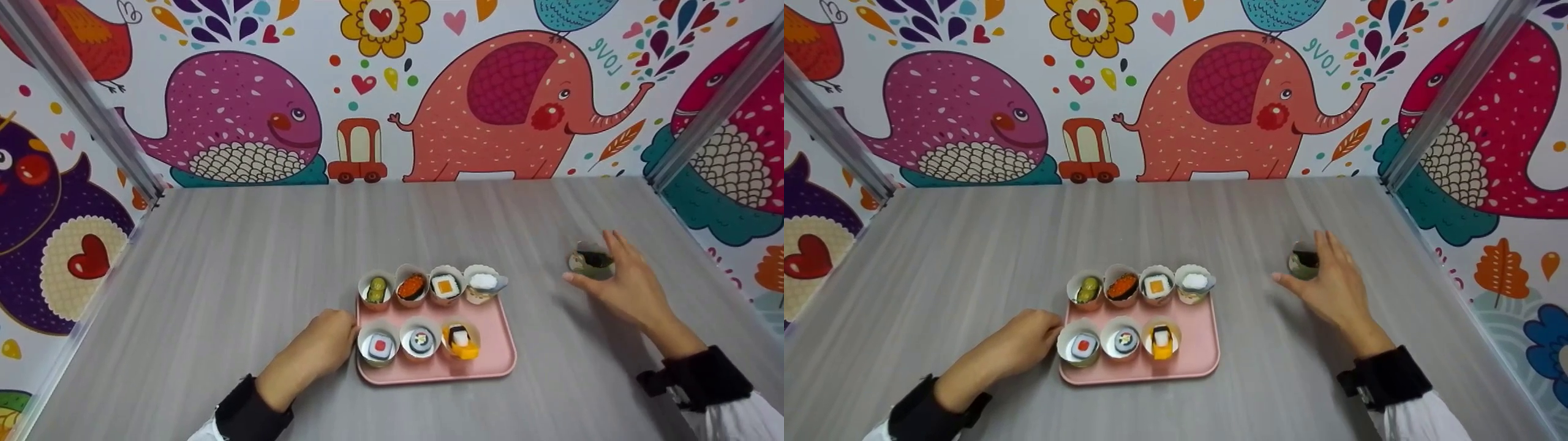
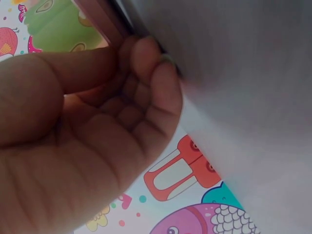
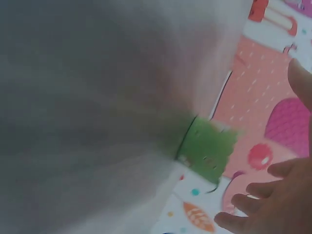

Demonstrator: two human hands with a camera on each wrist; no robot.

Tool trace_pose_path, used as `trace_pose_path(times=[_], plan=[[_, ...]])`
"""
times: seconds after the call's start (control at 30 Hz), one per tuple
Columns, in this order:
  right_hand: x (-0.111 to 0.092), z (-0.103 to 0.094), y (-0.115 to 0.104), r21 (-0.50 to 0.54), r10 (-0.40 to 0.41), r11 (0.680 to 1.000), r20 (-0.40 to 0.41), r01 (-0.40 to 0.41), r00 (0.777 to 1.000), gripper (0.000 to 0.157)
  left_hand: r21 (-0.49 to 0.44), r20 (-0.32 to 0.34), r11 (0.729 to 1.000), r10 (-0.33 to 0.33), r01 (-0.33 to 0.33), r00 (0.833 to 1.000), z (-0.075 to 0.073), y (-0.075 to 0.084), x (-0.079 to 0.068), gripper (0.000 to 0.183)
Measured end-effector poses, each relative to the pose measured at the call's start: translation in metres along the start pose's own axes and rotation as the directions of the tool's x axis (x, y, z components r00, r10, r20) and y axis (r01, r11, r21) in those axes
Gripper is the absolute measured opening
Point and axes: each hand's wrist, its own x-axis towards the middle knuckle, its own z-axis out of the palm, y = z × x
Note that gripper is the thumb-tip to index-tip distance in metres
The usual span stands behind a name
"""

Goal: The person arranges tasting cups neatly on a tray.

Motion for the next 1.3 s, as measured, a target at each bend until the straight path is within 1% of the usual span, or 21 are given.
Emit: trace_pose_path(times=[0.13, 0.27, 0.37, 0.5, 0.63, 0.77, 0.97, 1.1, 1.3], plan=[[0.011, -0.001, 0.009, 0.031, 0.067, 0.997, 0.004, -0.067, 0.998, 0.115, -0.001, 0.002, 1.0, -0.003, 0.003, 1.0, 0.001, -0.001, 0.0, 0.027], [0.019, 0.001, 0.014, 0.031, 0.099, 0.995, 0.015, -0.099, 0.995, 0.118, 0.012, -0.016, 0.999, 0.033, -0.032, 0.999, 0.001, -0.002, 0.0, 0.029], [0.024, 0.001, 0.019, 0.039, 0.136, 0.99, 0.044, -0.138, 0.99, 0.121, 0.009, -0.022, 0.999, 0.051, -0.051, 0.998, 0.001, -0.003, 0.001, 0.03], [0.029, 0.0, 0.023, 0.048, 0.177, 0.982, 0.098, -0.182, 0.979, 0.123, -0.007, -0.015, 0.999, 0.036, -0.036, 0.999, 0.001, -0.002, 0.001, 0.029], [0.033, 0.001, 0.026, 0.042, 0.176, 0.982, 0.134, -0.183, 0.975, 0.123, -0.008, -0.014, 1.0, 0.022, -0.023, 1.0, 0.001, -0.003, 0.001, 0.029], [0.035, 0.002, 0.029, 0.048, 0.16, 0.985, 0.147, -0.169, 0.976, 0.12, -0.009, -0.016, 1.0, 0.024, -0.024, 1.0, 0.001, -0.003, 0.001, 0.028], [0.035, 0.003, 0.034, 0.059, 0.154, 0.984, 0.16, -0.166, 0.975, 0.115, -0.016, -0.002, 1.0, 0.007, -0.007, 1.0, 0.001, -0.003, 0.0, 0.027], [0.037, 0.002, 0.035, 0.043, 0.17, 0.983, 0.166, -0.179, 0.971, 0.109, -0.008, -0.007, 1.0, 0.011, -0.011, 1.0, 0.001, -0.002, 0.0, 0.026], [0.037, 0.0, 0.035, 0.026, 0.188, 0.981, 0.167, -0.195, 0.968, 0.103, 0.02, -0.033, 0.999, 0.036, -0.035, 0.999, 0.002, -0.002, 0.0, 0.024]])
